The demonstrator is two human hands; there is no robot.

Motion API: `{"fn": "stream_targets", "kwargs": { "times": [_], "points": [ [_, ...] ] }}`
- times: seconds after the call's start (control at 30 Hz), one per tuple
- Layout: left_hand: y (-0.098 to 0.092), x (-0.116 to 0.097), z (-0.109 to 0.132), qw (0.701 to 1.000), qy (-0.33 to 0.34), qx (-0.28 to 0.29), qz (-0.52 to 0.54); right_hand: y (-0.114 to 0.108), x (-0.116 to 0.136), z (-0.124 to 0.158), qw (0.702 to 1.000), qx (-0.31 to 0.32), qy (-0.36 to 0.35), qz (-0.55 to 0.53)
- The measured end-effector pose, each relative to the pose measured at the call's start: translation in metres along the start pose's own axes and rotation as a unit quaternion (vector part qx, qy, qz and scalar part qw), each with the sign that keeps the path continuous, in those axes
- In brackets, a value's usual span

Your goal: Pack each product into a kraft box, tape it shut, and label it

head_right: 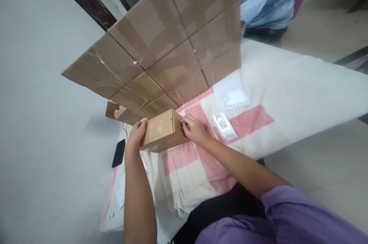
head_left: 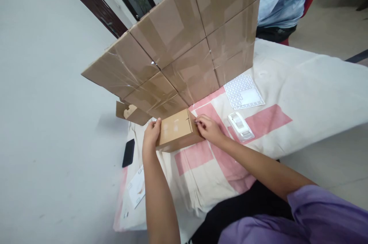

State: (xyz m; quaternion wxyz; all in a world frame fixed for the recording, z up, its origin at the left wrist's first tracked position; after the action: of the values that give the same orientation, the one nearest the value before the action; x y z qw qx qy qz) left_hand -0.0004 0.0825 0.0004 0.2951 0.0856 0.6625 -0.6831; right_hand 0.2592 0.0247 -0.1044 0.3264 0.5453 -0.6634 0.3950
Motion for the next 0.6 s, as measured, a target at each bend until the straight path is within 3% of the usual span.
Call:
{"fn": "stream_targets", "kwargs": {
  "times": [0.23,0.6],
  "points": [
    [0.0007,-0.001,0.0015,1.0,-0.004,-0.001,0.003,0.002,-0.0019,-0.0015,1.0,0.006,-0.013,-0.026],
    [-0.0008,0.0027,-0.0001,1.0,0.012,0.007,0.01,0.0026,-0.0049,-0.0038,0.997,-0.031,0.038,-0.051]
  ]
}}
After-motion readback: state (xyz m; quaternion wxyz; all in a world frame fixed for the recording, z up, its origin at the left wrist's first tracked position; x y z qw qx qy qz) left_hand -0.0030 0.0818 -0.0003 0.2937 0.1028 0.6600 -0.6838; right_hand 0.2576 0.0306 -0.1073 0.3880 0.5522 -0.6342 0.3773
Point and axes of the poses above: each hand's wrist, its own z-axis away from the middle knuckle, its own y-axis out of the palm, x = y × z, the point moved 1 cm from there along -z, towards the middle knuckle, and after that the axes turned 4 degrees about x, right-handed, at the moved point
